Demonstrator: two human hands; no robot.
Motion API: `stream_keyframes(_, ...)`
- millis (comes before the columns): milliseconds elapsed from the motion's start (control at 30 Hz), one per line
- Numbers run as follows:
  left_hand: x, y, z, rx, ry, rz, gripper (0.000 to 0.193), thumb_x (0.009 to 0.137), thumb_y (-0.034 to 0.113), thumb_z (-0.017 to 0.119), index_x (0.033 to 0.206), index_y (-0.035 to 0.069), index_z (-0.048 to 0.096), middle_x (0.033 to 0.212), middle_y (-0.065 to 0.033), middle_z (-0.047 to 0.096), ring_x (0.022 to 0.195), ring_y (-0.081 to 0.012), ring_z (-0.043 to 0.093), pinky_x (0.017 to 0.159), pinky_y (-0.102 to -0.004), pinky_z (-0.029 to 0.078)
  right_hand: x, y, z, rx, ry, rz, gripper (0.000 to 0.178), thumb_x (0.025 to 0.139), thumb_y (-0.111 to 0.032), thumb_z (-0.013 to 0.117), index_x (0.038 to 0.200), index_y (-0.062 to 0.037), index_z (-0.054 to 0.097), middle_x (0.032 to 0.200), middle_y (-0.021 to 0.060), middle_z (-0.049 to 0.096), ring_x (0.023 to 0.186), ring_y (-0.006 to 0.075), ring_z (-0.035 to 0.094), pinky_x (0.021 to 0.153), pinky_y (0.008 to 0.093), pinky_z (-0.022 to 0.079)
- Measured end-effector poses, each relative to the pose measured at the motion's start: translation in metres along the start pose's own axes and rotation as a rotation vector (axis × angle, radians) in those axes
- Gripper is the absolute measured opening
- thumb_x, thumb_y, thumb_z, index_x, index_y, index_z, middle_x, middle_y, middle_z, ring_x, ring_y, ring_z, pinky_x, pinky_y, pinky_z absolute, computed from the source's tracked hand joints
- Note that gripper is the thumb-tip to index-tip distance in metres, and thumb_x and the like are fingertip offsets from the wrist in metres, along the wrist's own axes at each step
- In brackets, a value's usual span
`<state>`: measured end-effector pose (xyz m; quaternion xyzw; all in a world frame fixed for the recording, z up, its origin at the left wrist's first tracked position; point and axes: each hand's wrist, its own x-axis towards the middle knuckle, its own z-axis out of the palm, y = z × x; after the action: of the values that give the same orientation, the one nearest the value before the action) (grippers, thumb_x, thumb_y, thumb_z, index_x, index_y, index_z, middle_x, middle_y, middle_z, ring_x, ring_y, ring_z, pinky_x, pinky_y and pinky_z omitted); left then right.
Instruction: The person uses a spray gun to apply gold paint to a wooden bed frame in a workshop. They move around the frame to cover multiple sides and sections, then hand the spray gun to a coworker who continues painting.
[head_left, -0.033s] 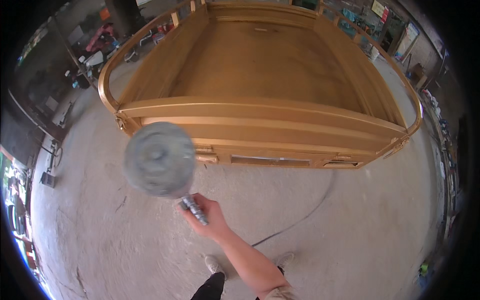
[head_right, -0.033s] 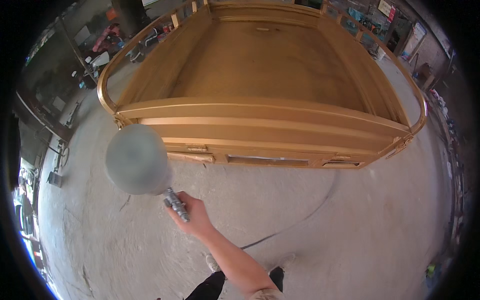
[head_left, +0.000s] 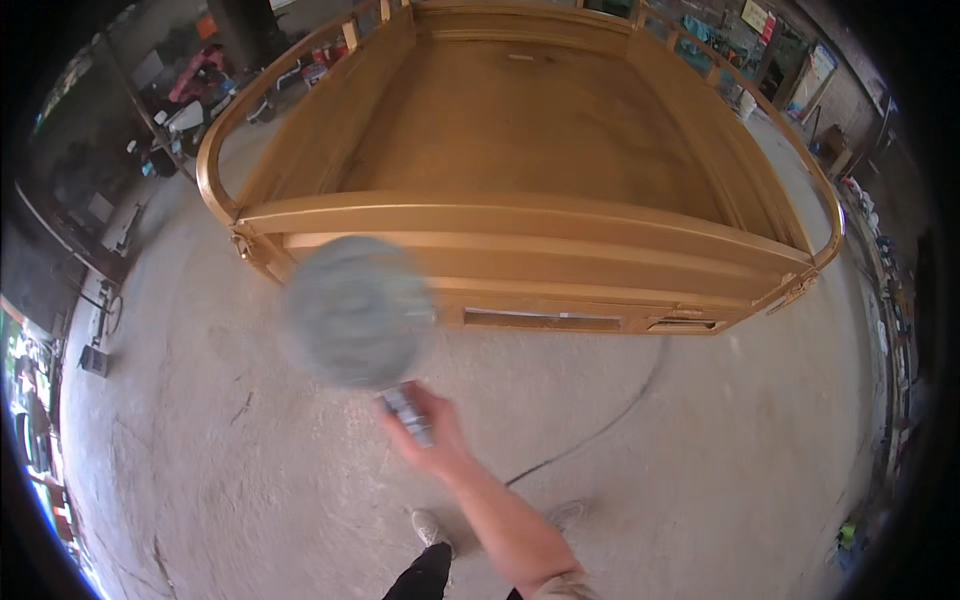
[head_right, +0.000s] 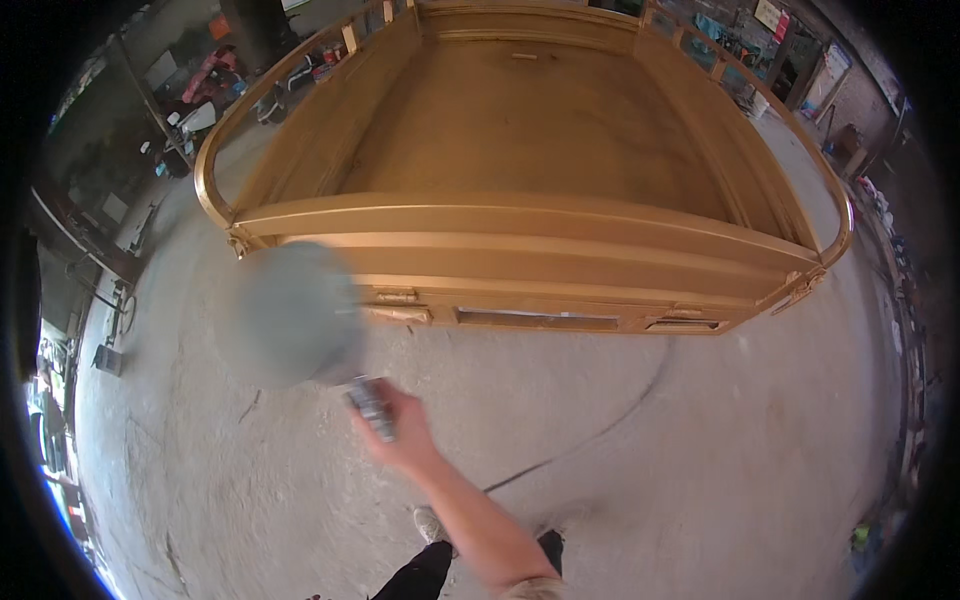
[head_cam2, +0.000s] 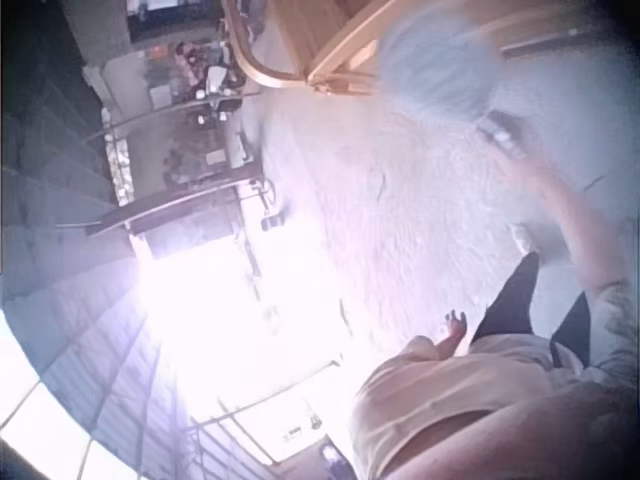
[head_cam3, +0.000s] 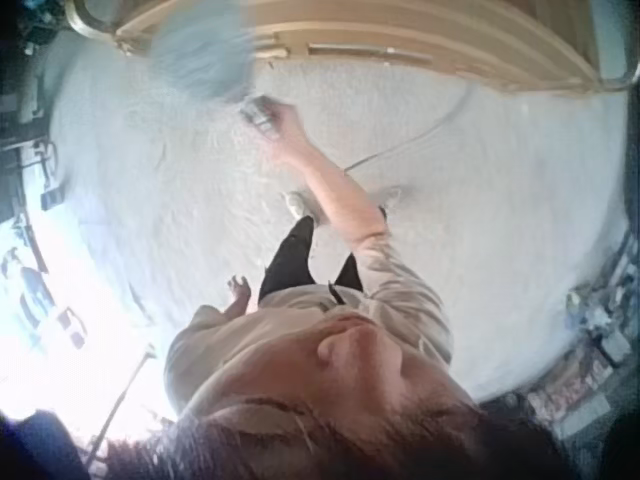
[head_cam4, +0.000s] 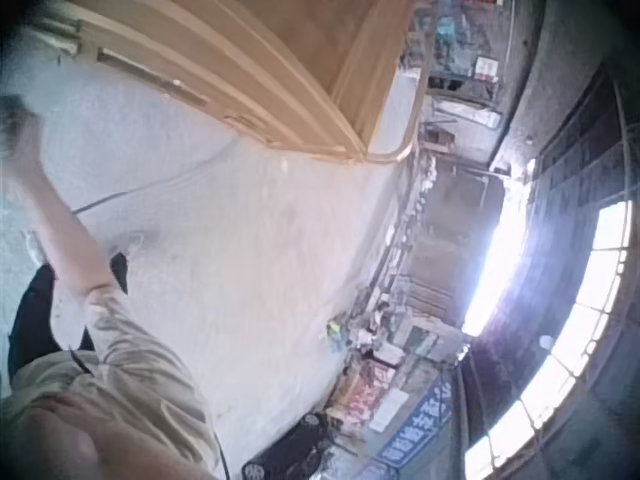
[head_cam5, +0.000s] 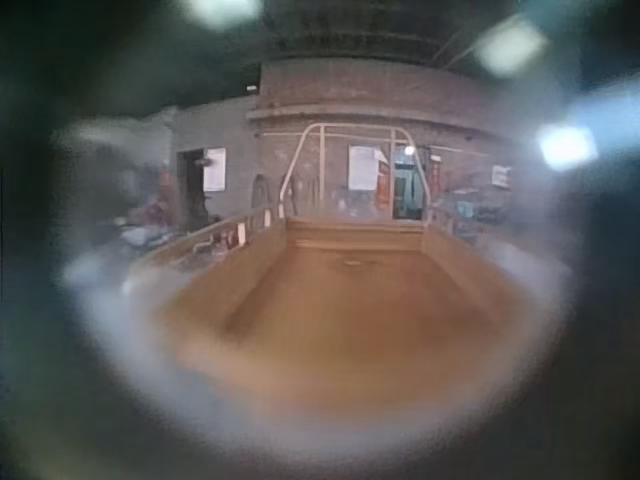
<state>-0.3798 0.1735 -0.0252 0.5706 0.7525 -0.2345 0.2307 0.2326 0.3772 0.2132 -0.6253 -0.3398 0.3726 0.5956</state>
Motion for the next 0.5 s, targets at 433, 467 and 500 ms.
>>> stream_keyframes(433, 0.08, -0.048, -0.053, 0.176, -0.248, -0.032, 0.066, 0.097, 0.048, 0.042, 0.146, 0.006, 0.033, 0.151, -0.0281, 0.027, 0.138, -0.0477, 0.026, 0.111, -0.0591, 0.025, -0.022, 0.037, -0.132, 0.025, 1.076, 0.115, 0.048, 0.091, -0.044, 0.064, 0.128, -0.0132, 0.057, 0.111, -0.0026, 0.056, 0.071, 0.0023, 0.045, 0.059, 0.0234, 0.037)
stream_keyframes(467, 0.083, -0.036, -0.055, 0.169, -0.268, -0.023, 0.066, 0.097, 0.049, 0.042, 0.146, 0.007, 0.033, 0.151, -0.0271, 0.027, 0.137, -0.0477, 0.027, 0.111, -0.0591, 0.025, -0.004, 0.041, -0.109, -0.004, 1.006, 0.184, 0.049, 0.092, -0.043, 0.063, 0.128, -0.0114, 0.056, 0.111, 0.0002, 0.059, 0.072, 0.0049, 0.049, 0.061, 0.0257, 0.04)
stream_keyframes(500, 0.079, -0.021, -0.056, 0.114, -0.27, -0.034, 0.066, 0.097, 0.05, 0.041, 0.146, 0.007, 0.033, 0.152, -0.0266, 0.027, 0.137, -0.0477, 0.027, 0.111, -0.0591, 0.025, 0.017, 0.04, -0.081, -0.034, 0.923, 0.252, 0.049, 0.092, -0.043, 0.063, 0.128, -0.0096, 0.056, 0.112, 0.003, 0.062, 0.073, 0.0075, 0.053, 0.064, 0.0281, 0.044)
